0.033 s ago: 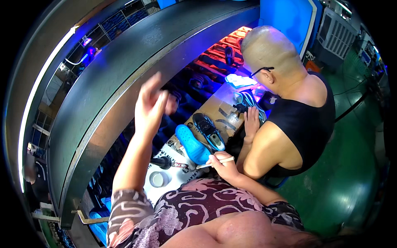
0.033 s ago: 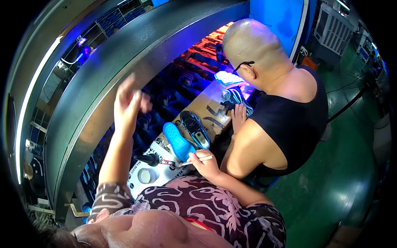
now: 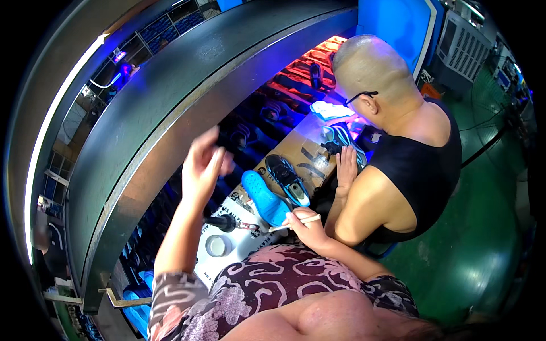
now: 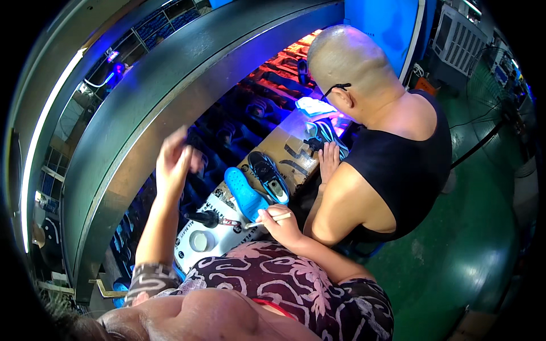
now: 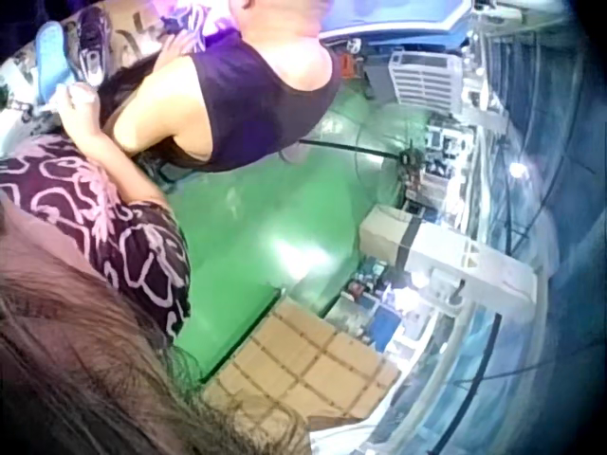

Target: The person applies glue to the bottom of blue foam shoe soles using a brush, handling one sole at a time from a stack and placing them back on a conveyor belt.

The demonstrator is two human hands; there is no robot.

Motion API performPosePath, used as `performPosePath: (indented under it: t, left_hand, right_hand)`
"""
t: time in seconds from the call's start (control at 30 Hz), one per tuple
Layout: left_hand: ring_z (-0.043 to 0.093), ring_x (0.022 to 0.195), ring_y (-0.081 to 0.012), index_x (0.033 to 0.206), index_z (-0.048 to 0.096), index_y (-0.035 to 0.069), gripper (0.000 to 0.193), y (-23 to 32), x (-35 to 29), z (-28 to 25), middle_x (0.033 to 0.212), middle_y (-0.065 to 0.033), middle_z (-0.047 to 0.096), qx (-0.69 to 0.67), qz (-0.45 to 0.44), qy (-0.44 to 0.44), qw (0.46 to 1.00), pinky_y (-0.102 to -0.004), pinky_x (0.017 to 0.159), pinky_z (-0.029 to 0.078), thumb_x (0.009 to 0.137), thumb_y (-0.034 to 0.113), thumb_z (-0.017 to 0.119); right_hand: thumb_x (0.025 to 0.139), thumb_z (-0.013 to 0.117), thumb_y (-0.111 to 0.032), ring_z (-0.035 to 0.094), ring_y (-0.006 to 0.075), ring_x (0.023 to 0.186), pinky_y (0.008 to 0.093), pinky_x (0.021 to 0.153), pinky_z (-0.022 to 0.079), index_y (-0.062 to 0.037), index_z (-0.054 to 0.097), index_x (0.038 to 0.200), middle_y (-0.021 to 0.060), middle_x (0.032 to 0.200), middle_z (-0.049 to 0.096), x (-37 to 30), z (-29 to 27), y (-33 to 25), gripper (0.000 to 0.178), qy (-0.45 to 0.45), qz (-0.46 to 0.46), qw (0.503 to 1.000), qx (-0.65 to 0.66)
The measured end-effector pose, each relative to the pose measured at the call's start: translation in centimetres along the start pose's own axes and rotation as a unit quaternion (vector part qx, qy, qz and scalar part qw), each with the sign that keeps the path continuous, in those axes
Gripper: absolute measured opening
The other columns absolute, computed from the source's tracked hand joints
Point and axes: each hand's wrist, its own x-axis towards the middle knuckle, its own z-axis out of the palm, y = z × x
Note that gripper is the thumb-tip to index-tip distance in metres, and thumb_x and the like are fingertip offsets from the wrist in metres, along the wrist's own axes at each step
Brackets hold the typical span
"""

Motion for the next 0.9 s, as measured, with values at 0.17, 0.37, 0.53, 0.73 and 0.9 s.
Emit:
performPosePath:
  t: [0.17,0.37,0.53,0.73,0.9]
  left_hand:
    - [0.064,0.086,-0.017,0.111,0.063,0.0,0.025,-4.4,-21.5,-11.6,0.1,-0.0117,0.066,0.391,-0.139,0.154,0.897,-0.0269,0.077,0.051,0.086,0.004,0.061]
    - [0.047,0.115,-0.0378,0.113,0.057,-0.002,0.037,-4.0,-41.8,-17.1,0.123,-0.0216,0.052,0.65,-0.222,0.284,0.669,-0.045,0.101,0.036,0.076,0.0,0.06]
    - [0.043,0.123,-0.0403,0.132,0.039,-0.007,0.068,-4.2,-49.8,-17.0,0.132,-0.028,0.045,0.593,-0.348,0.338,0.643,-0.0438,0.107,0.031,0.072,0.007,0.066]
    - [0.063,0.088,-0.0315,0.123,0.052,-0.001,0.05,-4.6,-51.9,-19.1,0.1,-0.0203,0.063,0.447,-0.449,0.42,0.65,-0.0405,0.08,0.049,0.078,0.015,0.064]
    - [0.059,0.079,-0.0395,0.093,0.053,-0.001,0.023,-3.7,-49.7,-18.2,0.086,-0.0243,0.061,0.564,-0.476,0.296,0.607,-0.0473,0.066,0.046,0.078,0.016,0.057]
  right_hand:
    - [0.093,0.054,-0.015,0.056,0.0172,0.058,0.0309,0.057,0.043,0.0008,0.066,0.073,0.0085,0.062,0.059,0.0,2.7,-0.2,0.028,-0.066,0.064,0.995,0.046]
    - [0.093,0.056,-0.017,0.054,0.0124,0.064,0.0274,0.058,0.042,-0.0001,0.066,0.077,0.0071,0.069,0.061,-0.3,7.5,0.1,0.025,-0.119,0.131,0.975,0.133]
    - [0.097,0.051,-0.018,0.056,0.0098,0.068,0.0245,0.064,0.045,-0.0006,0.064,0.082,0.0045,0.076,0.064,-1.3,10.7,0.5,0.027,-0.158,0.199,0.955,0.155]
    - [0.097,0.051,-0.027,0.053,0.0106,0.065,0.0245,0.065,0.042,-0.0007,0.063,0.079,0.0051,0.074,0.062,-1.3,11.6,-0.1,0.034,-0.167,0.199,0.963,0.069]
    - [0.096,0.052,-0.026,0.052,0.0107,0.063,0.0237,0.062,0.042,0.0013,0.064,0.077,0.006,0.072,0.061,-1.1,11.6,0.9,0.035,-0.134,0.19,0.968,0.095]
